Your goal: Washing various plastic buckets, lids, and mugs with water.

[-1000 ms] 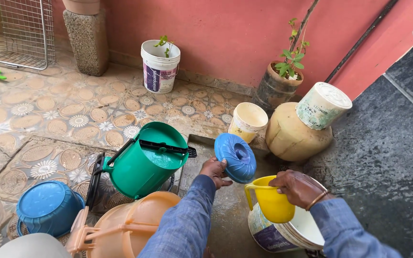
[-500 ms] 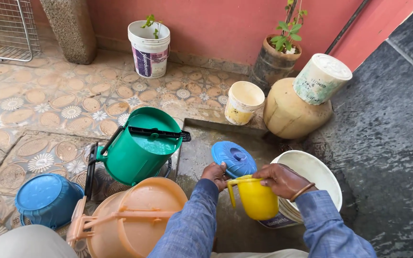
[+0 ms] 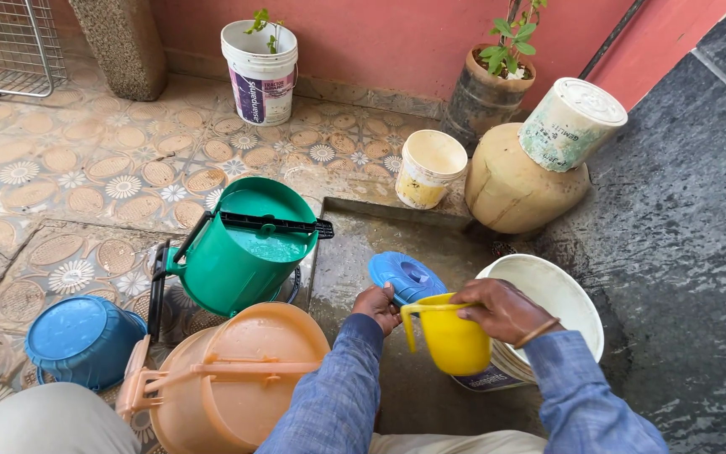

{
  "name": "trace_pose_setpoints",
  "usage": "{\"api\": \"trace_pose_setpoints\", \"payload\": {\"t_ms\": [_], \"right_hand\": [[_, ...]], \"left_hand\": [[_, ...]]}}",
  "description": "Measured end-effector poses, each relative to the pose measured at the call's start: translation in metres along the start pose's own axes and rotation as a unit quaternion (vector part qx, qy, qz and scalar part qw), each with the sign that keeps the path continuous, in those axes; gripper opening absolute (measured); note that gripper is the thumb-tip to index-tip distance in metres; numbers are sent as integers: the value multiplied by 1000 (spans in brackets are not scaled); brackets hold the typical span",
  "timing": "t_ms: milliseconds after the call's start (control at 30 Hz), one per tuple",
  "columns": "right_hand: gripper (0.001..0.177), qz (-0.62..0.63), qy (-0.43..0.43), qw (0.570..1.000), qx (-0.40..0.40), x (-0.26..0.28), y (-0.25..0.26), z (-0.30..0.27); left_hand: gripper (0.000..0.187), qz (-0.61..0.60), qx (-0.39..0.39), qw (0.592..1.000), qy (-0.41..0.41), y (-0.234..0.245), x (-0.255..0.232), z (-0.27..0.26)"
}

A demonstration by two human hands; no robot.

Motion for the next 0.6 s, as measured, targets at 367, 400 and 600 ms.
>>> {"api": "trace_pose_setpoints", "payload": {"t_ms": [367, 400, 600], "right_hand": [[25, 130, 13, 991, 22, -10, -10, 13], [25, 104, -7, 994, 19, -13, -9, 10], [25, 72, -24, 997, -19, -35, -5, 6]], "left_hand": [[22, -23, 29, 999, -3, -13, 3, -12], [21, -22, 32, 999, -2, -10, 4, -7], [20, -6, 11, 1000, 19, -18, 0, -33]]}}
Point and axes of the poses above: each hand's wrist, its own z-axis towards the middle knuckle, its own y-axis out of the back of the hand, x = y × z, the point moved 7 cm from there along z, towards the middle knuckle, and after that the axes turned 2 degrees about z, right-handed, at the moved point
